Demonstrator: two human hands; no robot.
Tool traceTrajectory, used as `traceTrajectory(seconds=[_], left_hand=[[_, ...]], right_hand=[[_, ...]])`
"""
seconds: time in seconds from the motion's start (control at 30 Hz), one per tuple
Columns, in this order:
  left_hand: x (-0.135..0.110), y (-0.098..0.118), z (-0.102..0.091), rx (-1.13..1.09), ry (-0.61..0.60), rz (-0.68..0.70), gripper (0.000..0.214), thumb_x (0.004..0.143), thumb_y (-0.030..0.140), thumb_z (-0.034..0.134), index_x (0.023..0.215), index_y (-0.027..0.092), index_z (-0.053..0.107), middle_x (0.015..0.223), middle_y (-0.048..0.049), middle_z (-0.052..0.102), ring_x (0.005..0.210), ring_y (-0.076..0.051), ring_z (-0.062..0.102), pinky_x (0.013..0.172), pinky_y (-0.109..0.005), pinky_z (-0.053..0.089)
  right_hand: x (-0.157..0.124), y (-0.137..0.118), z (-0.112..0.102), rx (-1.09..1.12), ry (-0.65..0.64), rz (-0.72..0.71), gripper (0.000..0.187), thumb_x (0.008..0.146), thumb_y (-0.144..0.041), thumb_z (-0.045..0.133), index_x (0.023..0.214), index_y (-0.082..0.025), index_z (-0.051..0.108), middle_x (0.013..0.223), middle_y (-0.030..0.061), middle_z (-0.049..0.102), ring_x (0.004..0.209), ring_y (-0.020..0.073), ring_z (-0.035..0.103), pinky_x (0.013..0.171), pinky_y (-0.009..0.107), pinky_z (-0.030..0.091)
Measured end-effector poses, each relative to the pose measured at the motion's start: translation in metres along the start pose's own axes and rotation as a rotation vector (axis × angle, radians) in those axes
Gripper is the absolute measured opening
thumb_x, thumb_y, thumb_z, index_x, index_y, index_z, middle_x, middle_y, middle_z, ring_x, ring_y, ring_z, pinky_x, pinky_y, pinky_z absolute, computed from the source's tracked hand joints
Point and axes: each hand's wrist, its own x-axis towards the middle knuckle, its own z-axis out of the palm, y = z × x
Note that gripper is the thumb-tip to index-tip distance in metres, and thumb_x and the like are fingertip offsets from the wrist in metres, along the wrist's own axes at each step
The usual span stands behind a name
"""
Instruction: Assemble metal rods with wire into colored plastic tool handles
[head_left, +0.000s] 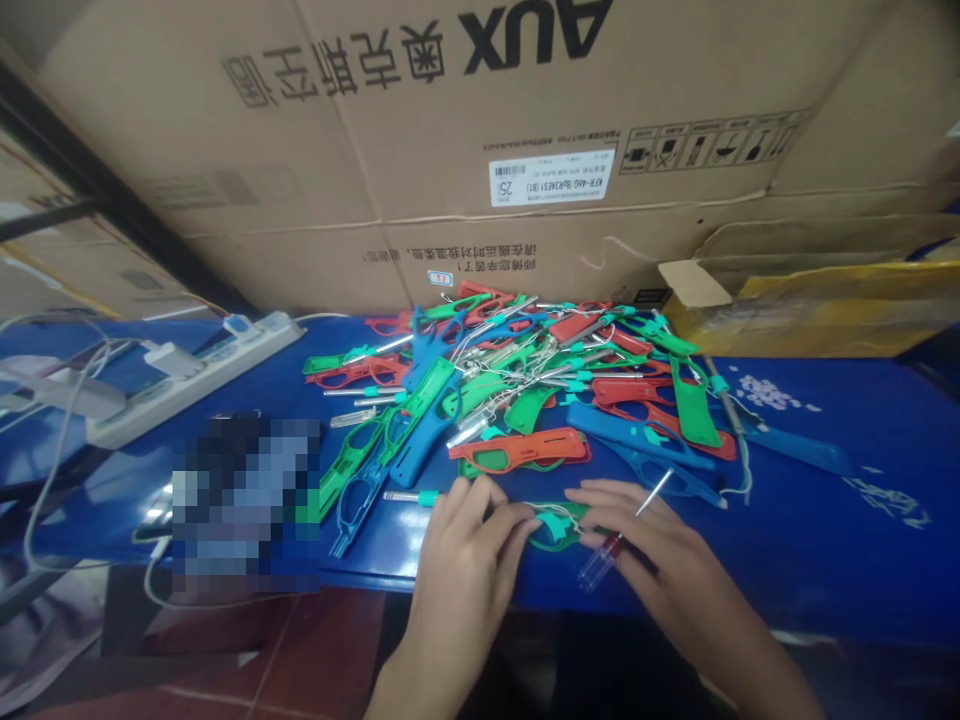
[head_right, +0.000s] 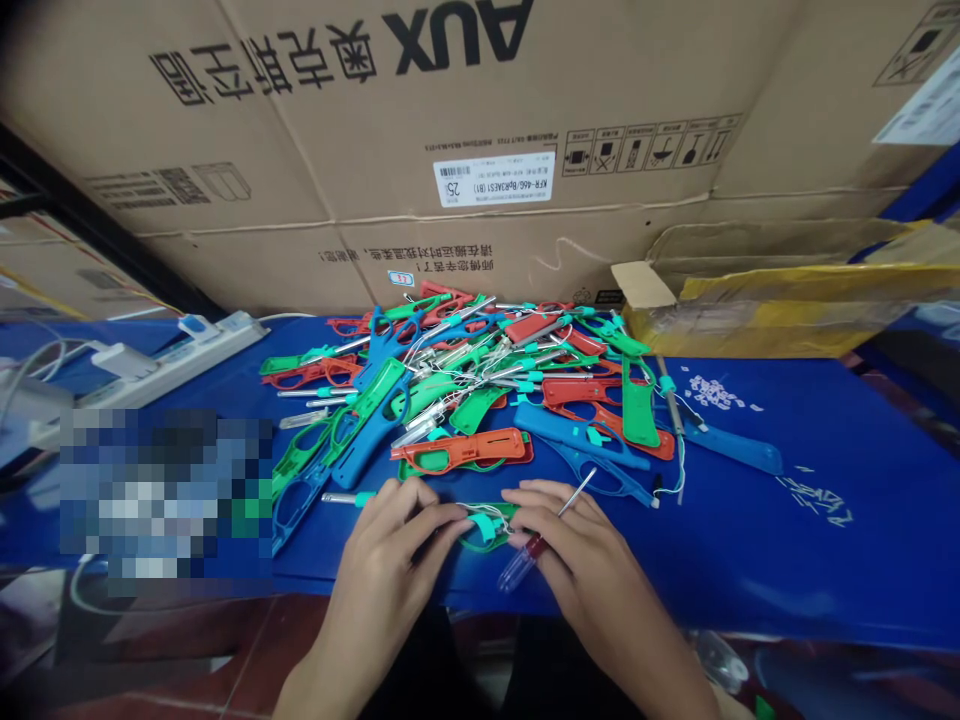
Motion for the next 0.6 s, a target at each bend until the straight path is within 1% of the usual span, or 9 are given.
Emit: traceTrajectory(seconds=[0.13,0.27,0.33,0.4,0.5,0.6], left_hand=[[0.001,0.002,0.002,0.016,0.019,0.018,0.014,0.102,0.016,0.061,0.104,0.018,0.074,0.085,-0.0047,0.061,0.08,-0.021,0.049,0.069,-0.036,0.038],[0.0,0.002,0.005,0.022,0.033,0.032,0.016,0.101,0.014,0.06,0.106,0.018,0.075,0.084,-0.0046,0.06,0.079,-0.021,0.049,0.069,-0.036,0.038],[-0.002,0.001,0.006,0.037,0.035,0.039,0.016,0.101,0.014,0.061,0.108,0.018,0.075,0.085,-0.0046,0.061,0.079,-0.021,0.05,0.069,-0.036,0.038],[-0.003,0.0,0.007,0.047,0.045,0.044,0.017,0.101,0.013,0.061,0.11,0.019,0.074,0.087,-0.0047,0.061,0.08,-0.021,0.052,0.069,-0.035,0.039],[-0.005,-0.001,0.01,0.012,0.07,0.033,0.018,0.101,0.012,0.06,0.111,0.018,0.073,0.087,-0.0048,0.061,0.08,-0.02,0.055,0.069,-0.034,0.043],[-0.005,0.0,0.012,-0.034,0.069,0.003,0.016,0.102,0.014,0.058,0.11,0.018,0.072,0.087,-0.004,0.062,0.079,-0.019,0.059,0.068,-0.03,0.048]], right_hand=[[0.001,-0.001,-0.001,0.03,0.019,0.006,0.029,0.101,-0.017,0.049,0.106,-0.029,0.075,0.125,0.0024,0.077,0.123,0.0222,0.069,0.102,0.044,0.06],[0.0,0.0,0.001,0.032,0.037,-0.012,0.031,0.101,-0.017,0.049,0.107,-0.029,0.077,0.124,0.0022,0.078,0.123,0.0228,0.07,0.101,0.044,0.061],[-0.002,0.002,0.003,0.01,0.054,-0.025,0.031,0.101,-0.017,0.049,0.109,-0.028,0.077,0.126,0.0019,0.077,0.125,0.0229,0.069,0.104,0.045,0.06],[-0.005,0.003,0.005,-0.011,0.064,-0.02,0.032,0.101,-0.017,0.05,0.115,-0.029,0.076,0.129,0.0014,0.076,0.127,0.0228,0.067,0.106,0.046,0.058],[-0.007,0.004,0.006,-0.02,0.06,0.001,0.033,0.101,-0.018,0.051,0.121,-0.032,0.073,0.131,-0.0001,0.075,0.128,0.0224,0.067,0.108,0.047,0.058],[-0.005,0.004,0.005,-0.009,0.069,0.01,0.031,0.1,-0.019,0.052,0.115,-0.032,0.075,0.126,-0.0002,0.077,0.124,0.0228,0.069,0.107,0.046,0.058]])
